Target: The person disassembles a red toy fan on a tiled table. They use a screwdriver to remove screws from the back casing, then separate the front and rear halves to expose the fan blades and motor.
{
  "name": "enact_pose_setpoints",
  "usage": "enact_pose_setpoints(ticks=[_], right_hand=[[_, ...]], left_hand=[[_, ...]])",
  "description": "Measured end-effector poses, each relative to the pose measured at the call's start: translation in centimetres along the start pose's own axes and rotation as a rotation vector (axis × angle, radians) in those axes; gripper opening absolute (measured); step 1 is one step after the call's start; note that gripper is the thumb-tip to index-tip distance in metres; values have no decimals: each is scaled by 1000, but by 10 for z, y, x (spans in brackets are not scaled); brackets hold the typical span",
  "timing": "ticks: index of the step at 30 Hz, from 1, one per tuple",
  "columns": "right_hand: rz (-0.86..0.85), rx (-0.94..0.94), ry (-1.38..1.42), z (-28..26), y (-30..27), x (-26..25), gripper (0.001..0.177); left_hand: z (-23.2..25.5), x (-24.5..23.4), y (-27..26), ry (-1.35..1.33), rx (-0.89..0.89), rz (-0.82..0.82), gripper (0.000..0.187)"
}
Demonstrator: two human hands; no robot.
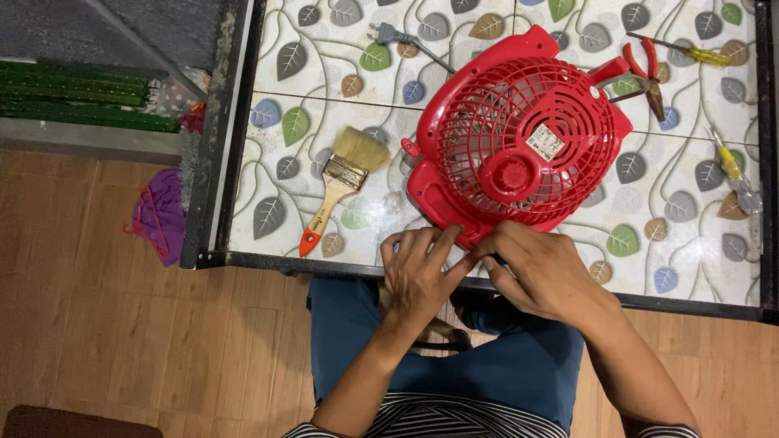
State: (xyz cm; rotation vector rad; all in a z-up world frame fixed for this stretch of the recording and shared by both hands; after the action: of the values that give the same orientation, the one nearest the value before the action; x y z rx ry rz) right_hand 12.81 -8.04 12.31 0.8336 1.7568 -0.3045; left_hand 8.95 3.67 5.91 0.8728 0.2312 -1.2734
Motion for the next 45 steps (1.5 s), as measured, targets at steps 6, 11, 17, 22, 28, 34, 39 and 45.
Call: enact_pose_setpoints(ticks=[6, 11, 17, 22, 28, 34, 39, 45], right_hand=[[-2, 46, -45, 4, 0, 5, 13], [16, 41, -84, 0, 1, 8, 15], [109, 41, -197, -9, 4, 7, 21], [133, 26, -219, -16, 5, -2, 27], [38, -31, -198, -27, 13, -5, 37], [28, 6, -222, -28, 17, 0, 33], [35, 50, -215, -20, 15, 2, 25], [4, 37, -182, -21, 15, -4, 32]], left_hand=[[1, -1, -1, -10, 5, 27, 48], [-3, 3, -3, -28, -1, 14, 50], [-7, 5, -5, -27, -1, 33, 54], [-8, 7, -5, -12, -4, 55, 51], [-9, 8, -5, -9, -15, 47, 48], [-11, 6, -4, -54, -55, 46, 50], [-7, 13, -3, -105, -53, 31, 37], [4, 11, -1, -131, 45, 78, 29]])
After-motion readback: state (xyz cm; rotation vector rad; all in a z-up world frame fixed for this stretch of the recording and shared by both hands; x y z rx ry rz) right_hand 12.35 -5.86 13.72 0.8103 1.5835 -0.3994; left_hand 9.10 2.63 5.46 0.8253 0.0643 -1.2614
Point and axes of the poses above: each hand's wrist, its own y-axis towards the middle knuckle, its own x-axis out of the palm, z = x × y, the point moved 9 cm from there along y, towards the middle knuckle, and after that the axes turned 8 degrees about -y, right-handed, at the moved point
